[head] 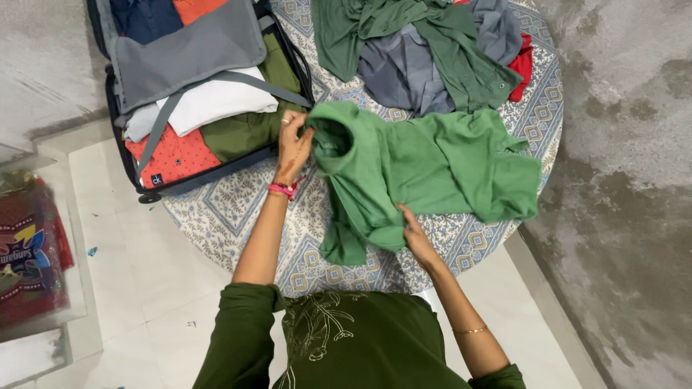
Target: The person folds an orange shirt, a dark blue shirt, and a green shirt by hand, placing each one into an open suitcase on a bed.
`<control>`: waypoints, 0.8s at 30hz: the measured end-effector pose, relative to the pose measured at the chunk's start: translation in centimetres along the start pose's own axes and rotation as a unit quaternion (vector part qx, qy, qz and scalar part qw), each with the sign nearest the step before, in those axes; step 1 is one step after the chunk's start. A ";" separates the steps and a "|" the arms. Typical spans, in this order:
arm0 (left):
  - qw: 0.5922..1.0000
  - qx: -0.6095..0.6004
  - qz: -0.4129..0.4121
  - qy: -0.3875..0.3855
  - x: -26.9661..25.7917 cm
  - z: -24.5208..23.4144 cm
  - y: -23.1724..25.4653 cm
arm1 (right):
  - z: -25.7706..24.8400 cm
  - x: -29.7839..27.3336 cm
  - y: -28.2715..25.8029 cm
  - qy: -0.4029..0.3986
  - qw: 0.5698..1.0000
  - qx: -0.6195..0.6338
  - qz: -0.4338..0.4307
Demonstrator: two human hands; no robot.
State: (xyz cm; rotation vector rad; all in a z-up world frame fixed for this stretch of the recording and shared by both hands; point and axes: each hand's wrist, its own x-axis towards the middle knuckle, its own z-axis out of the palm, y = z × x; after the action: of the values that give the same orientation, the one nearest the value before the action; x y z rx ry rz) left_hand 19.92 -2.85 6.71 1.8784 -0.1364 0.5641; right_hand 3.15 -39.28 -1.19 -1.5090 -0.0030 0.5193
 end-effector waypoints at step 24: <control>0.944 0.051 -0.317 -0.079 -22.2 -0.3 -8.4 | 7.0 7.3 1.9 -0.048 0.956 -0.254 -0.138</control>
State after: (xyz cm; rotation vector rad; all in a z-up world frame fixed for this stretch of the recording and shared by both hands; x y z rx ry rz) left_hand 3.27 -3.24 -10.22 1.9291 0.3911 -0.0245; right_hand 6.80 -30.34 -4.64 -1.9436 -0.4471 0.3789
